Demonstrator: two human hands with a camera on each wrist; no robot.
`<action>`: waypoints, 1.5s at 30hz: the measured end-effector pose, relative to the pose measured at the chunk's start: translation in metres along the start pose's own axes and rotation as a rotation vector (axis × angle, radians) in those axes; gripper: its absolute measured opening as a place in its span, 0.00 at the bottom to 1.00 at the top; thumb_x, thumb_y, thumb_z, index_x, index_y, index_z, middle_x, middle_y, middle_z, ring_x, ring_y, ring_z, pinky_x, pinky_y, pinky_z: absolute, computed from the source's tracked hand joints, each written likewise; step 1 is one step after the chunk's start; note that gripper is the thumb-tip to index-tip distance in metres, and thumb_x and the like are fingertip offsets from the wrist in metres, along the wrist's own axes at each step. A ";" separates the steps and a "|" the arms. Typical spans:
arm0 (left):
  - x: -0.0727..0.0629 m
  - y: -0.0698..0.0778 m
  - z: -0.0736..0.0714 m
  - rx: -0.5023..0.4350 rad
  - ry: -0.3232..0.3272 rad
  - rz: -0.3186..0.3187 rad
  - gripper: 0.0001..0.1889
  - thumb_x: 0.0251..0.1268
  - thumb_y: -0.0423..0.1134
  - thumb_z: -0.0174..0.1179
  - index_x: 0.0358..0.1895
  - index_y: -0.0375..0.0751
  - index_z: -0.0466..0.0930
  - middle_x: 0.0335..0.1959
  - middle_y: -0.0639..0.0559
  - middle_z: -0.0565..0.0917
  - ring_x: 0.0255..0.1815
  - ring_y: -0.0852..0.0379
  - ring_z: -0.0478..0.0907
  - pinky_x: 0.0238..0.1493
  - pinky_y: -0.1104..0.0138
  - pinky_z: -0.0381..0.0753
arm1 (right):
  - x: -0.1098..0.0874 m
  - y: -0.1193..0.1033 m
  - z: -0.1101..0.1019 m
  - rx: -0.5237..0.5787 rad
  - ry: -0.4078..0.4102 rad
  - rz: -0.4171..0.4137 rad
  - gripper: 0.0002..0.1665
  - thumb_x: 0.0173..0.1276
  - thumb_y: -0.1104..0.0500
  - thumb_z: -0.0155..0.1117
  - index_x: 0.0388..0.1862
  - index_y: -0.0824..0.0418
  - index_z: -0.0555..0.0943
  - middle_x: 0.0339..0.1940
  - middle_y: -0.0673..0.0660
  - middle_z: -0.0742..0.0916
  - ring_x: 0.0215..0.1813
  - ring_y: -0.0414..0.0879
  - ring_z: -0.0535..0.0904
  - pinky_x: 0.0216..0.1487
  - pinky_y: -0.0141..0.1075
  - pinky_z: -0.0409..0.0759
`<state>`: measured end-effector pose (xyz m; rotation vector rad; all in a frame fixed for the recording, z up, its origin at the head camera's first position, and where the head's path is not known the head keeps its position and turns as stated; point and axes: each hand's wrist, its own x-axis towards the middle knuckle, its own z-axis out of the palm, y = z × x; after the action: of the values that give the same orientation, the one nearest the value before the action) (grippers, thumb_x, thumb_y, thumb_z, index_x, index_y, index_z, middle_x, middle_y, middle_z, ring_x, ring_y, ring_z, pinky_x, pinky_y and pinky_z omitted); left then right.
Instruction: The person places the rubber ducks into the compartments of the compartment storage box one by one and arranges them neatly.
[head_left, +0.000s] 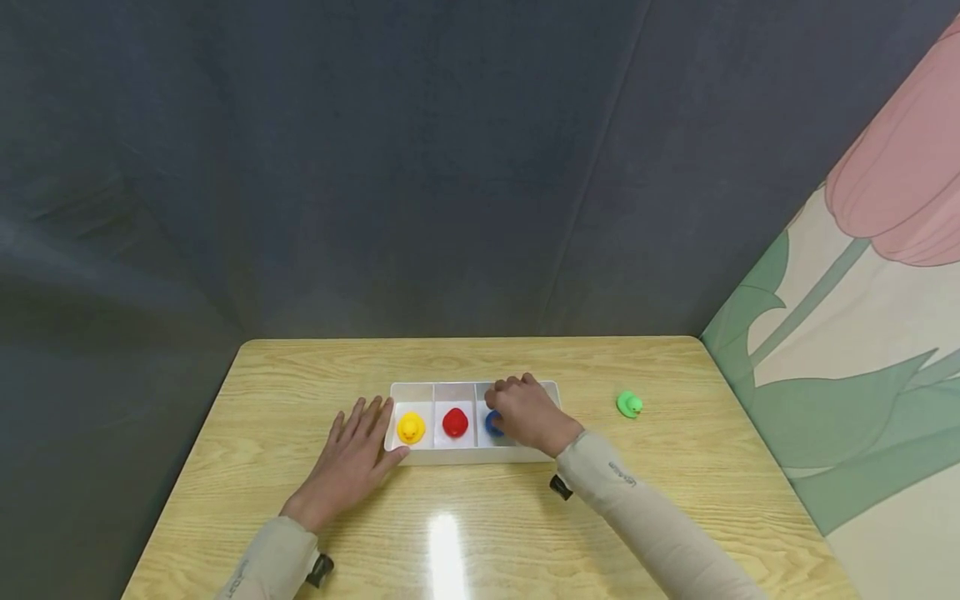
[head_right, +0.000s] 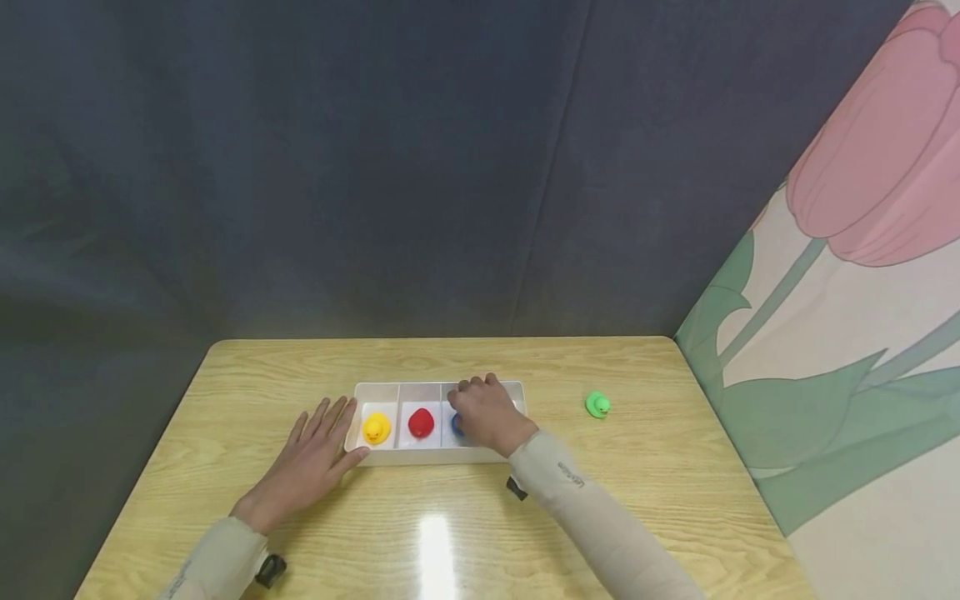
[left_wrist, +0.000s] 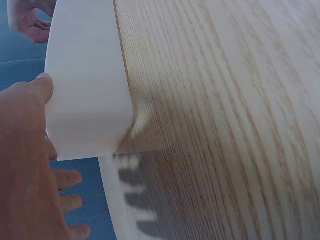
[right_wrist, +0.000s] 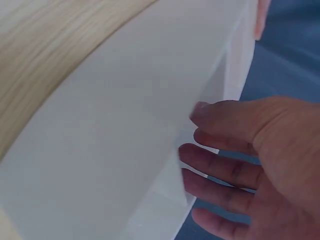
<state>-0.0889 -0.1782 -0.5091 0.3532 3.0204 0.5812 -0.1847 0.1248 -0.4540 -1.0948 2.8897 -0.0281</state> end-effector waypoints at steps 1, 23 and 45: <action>0.000 0.000 0.000 0.000 0.000 0.003 0.45 0.82 0.66 0.48 0.88 0.42 0.49 0.89 0.39 0.54 0.90 0.32 0.47 0.86 0.32 0.47 | 0.000 -0.001 0.002 -0.018 0.008 -0.006 0.06 0.70 0.57 0.76 0.39 0.58 0.88 0.35 0.54 0.89 0.39 0.50 0.83 0.48 0.47 0.78; 0.000 0.002 -0.001 0.006 -0.002 0.000 0.45 0.82 0.65 0.49 0.88 0.41 0.48 0.89 0.37 0.54 0.90 0.32 0.47 0.86 0.31 0.47 | 0.000 -0.003 0.010 -0.052 0.047 -0.051 0.08 0.67 0.63 0.77 0.30 0.54 0.86 0.28 0.51 0.85 0.33 0.46 0.81 0.41 0.43 0.70; 0.000 0.000 -0.001 0.004 -0.013 -0.004 0.46 0.82 0.67 0.48 0.88 0.41 0.48 0.89 0.37 0.53 0.90 0.31 0.47 0.86 0.31 0.47 | -0.002 0.002 -0.012 0.063 0.050 0.022 0.15 0.71 0.56 0.76 0.54 0.59 0.89 0.49 0.57 0.92 0.48 0.51 0.88 0.53 0.49 0.80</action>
<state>-0.0890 -0.1785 -0.5083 0.3494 3.0096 0.5704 -0.1847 0.1276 -0.4424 -1.0671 2.9228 -0.1463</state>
